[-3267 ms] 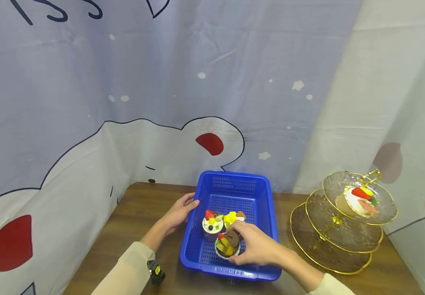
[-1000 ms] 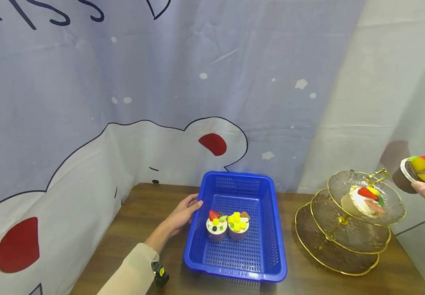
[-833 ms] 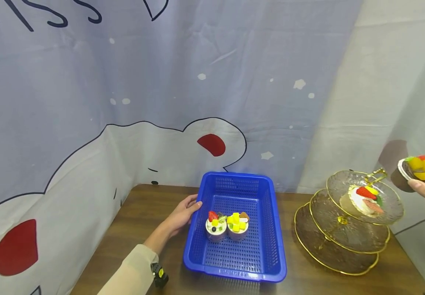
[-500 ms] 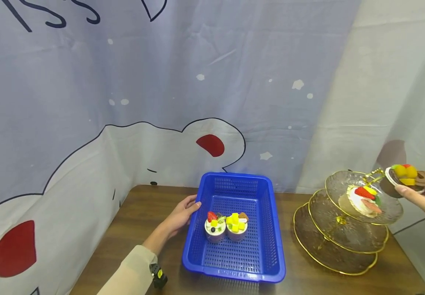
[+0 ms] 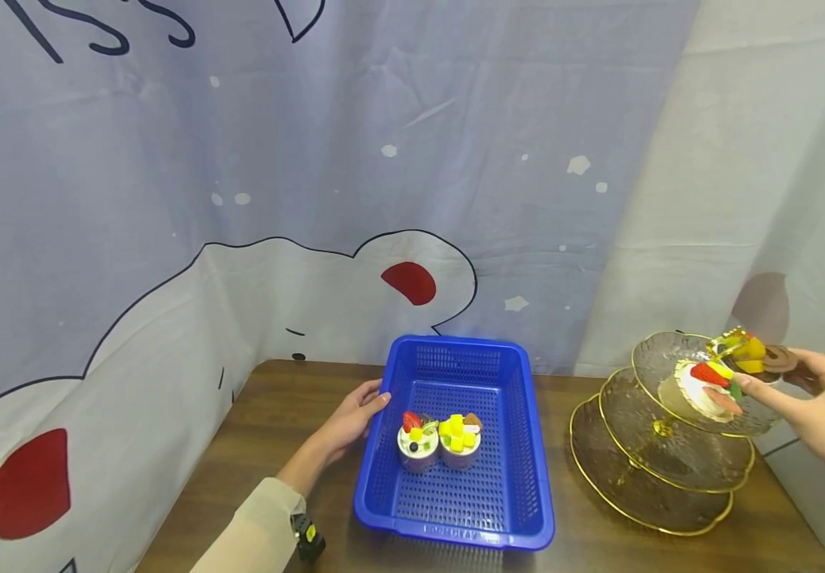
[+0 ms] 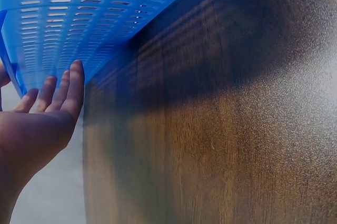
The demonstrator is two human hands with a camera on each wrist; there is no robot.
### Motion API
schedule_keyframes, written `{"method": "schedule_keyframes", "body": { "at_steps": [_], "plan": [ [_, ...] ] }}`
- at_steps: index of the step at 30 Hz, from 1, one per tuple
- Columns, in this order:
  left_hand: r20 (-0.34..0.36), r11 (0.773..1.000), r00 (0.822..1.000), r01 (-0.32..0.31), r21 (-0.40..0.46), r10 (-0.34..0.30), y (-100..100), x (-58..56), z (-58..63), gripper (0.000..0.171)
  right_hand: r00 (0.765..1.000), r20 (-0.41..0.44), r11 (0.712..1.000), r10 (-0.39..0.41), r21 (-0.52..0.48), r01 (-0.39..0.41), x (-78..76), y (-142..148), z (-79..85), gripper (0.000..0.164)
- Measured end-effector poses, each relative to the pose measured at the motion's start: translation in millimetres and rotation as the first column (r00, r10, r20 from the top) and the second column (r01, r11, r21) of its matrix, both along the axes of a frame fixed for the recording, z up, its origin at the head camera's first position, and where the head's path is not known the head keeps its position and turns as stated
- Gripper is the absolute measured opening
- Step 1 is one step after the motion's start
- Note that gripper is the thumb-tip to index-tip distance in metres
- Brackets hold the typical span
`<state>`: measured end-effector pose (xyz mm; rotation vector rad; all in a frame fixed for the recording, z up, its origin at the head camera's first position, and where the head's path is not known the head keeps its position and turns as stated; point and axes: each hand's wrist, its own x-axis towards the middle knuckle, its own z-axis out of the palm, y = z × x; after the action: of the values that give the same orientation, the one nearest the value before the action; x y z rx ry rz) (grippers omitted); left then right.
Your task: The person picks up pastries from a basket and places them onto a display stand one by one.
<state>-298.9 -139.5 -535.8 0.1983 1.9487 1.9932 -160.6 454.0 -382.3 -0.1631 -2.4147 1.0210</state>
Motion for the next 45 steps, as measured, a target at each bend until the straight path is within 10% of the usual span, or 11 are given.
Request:
{"method": "schedule_keyframes", "body": {
  "at_steps": [17, 30, 36, 41, 45],
  "plan": [
    [-0.007, 1.0, 1.0, -0.008, 0.002, 0.008, 0.3, 0.5, -1.8, 0.055, 0.996, 0.092, 0.996, 0.021, 0.086, -0.029, 3.0, 6.5, -1.9, 0.065],
    [-0.001, 1.0, 1.0, -0.002, -0.006, 0.002, 0.6, 0.7, 0.0, 0.057, 0.94, -0.321, 0.992, 0.119, 0.087, -0.096, 15.3, -14.2, 33.6, 0.07],
    [0.009, 1.0, 1.0, 0.003, 0.002, -0.003, 1.2, 0.5, 1.2, 0.056, 0.838, -0.459, 0.954, 0.295, 0.089, -0.287, 23.6, -56.9, 66.3, 0.064],
    [0.01, 1.0, 1.0, 0.014, 0.015, -0.014, 2.3, -0.4, 0.6, 0.056, 0.623, -0.548, 0.758, 0.559, 0.033, -0.651, 18.7, -90.1, 77.7, 0.061],
    [0.009, 1.0, 1.0, 0.013, 0.018, -0.013, 0.5, -1.0, 0.8, 0.056, 0.687, -0.402, 0.762, 0.605, 0.042, -0.647, 18.6, -122.3, 74.6, 0.073]
  ]
}}
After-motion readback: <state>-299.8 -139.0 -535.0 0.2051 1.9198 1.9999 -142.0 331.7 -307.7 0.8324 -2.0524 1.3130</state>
